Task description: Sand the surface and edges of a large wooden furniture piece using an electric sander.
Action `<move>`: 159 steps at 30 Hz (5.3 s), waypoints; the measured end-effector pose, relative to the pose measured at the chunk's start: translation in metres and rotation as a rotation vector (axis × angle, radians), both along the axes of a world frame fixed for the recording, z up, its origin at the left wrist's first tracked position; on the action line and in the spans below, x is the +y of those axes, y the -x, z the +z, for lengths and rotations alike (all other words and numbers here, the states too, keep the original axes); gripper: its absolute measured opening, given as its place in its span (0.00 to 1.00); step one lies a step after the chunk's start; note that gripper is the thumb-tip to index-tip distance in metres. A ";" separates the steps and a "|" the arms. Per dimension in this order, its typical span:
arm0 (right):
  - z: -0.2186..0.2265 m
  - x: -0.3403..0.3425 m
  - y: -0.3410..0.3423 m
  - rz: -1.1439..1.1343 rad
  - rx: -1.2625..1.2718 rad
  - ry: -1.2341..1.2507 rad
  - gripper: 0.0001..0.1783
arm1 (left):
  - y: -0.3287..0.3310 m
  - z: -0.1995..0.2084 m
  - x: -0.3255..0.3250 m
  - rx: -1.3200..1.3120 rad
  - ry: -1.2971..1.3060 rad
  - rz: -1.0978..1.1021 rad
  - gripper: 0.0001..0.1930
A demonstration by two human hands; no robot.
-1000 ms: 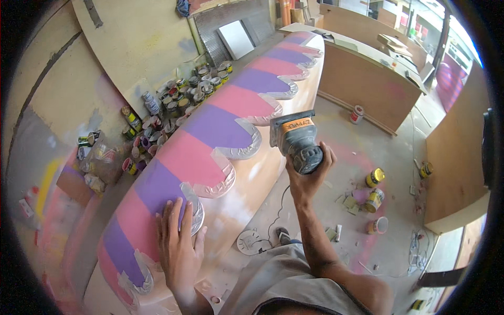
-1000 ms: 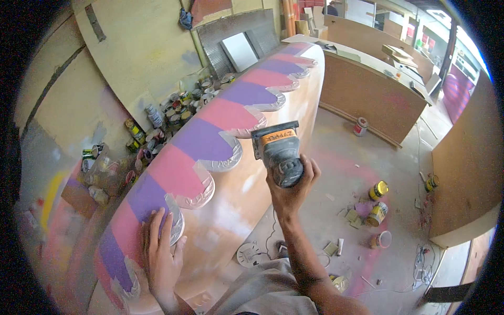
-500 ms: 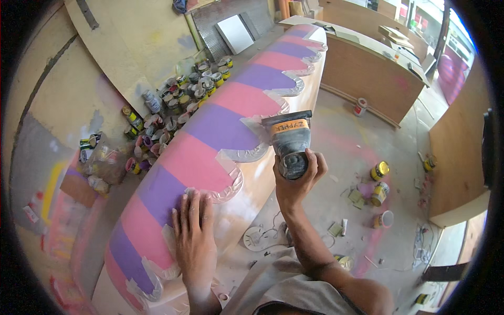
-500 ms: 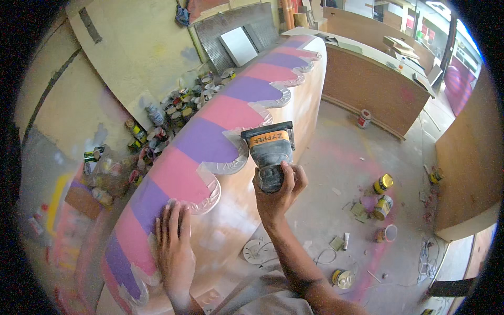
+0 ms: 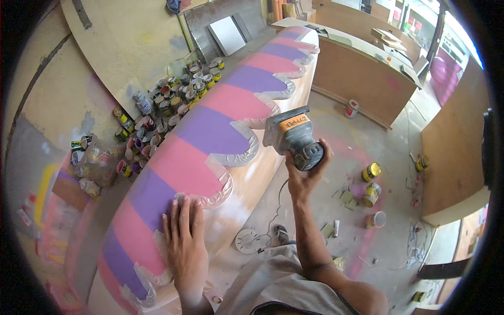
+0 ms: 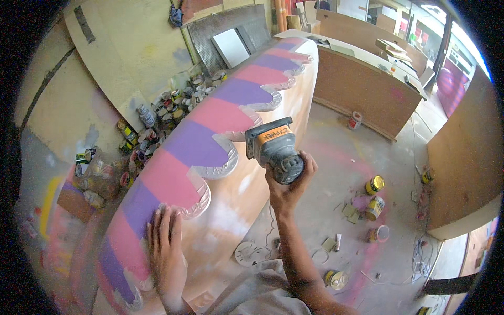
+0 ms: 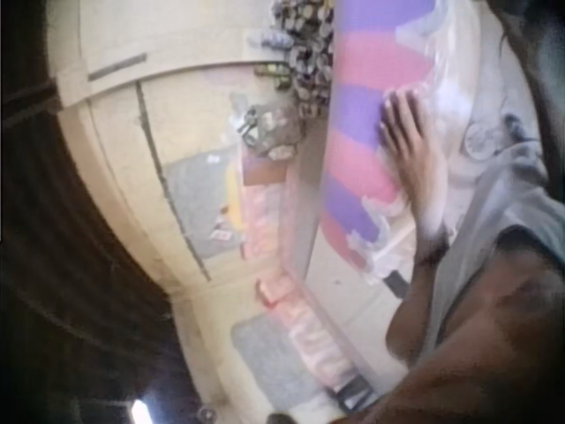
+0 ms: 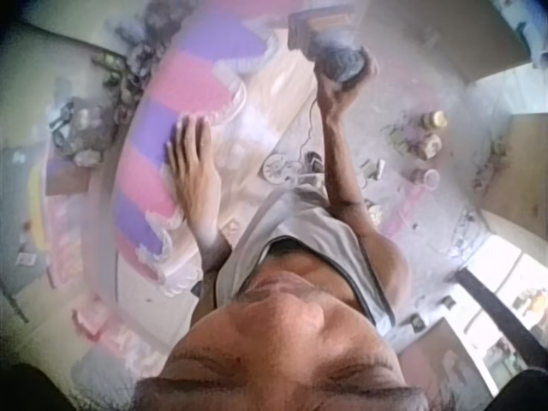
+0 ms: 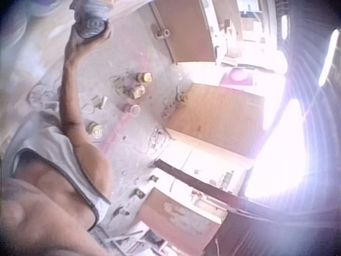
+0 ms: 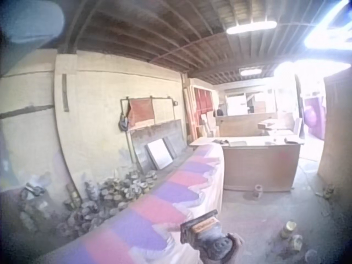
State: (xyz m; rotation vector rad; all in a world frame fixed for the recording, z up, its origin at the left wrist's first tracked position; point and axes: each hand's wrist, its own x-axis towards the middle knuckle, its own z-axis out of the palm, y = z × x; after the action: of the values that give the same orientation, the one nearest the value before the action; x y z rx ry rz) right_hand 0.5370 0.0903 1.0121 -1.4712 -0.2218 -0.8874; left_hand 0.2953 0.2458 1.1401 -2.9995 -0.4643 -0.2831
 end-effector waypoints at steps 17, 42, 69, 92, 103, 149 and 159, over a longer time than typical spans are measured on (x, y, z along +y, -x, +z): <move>0.013 0.002 0.009 -0.054 -0.053 0.173 0.46 | -0.003 0.000 -0.003 0.004 -0.037 0.020 0.28; 0.015 -0.047 -0.064 0.546 0.206 -0.220 0.47 | -0.006 -0.001 -0.003 -0.041 -0.022 0.027 0.29; -0.008 -0.064 -0.123 0.853 0.131 -0.210 0.50 | -0.010 -0.005 -0.008 -0.109 -0.019 0.076 0.26; -0.023 -0.068 -0.194 1.223 0.191 -0.324 0.55 | -0.012 -0.012 0.000 -0.182 0.018 0.058 0.24; -0.014 -0.060 -0.219 1.362 0.197 -0.281 0.51 | -0.014 -0.007 -0.003 -0.193 0.044 0.080 0.24; -0.003 -0.036 -0.064 0.422 0.180 -0.187 0.47 | -0.003 -0.007 0.003 -0.244 -0.023 -0.002 0.25; -0.011 -0.031 -0.040 0.359 -0.035 0.063 0.47 | -0.007 -0.008 0.002 -0.209 0.001 0.002 0.23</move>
State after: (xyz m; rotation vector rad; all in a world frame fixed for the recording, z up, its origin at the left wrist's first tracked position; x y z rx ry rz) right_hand 0.5771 0.0597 1.0011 -1.4169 -0.5266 -0.6195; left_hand 0.3023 0.2483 1.1324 -2.9838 -0.4842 -0.6002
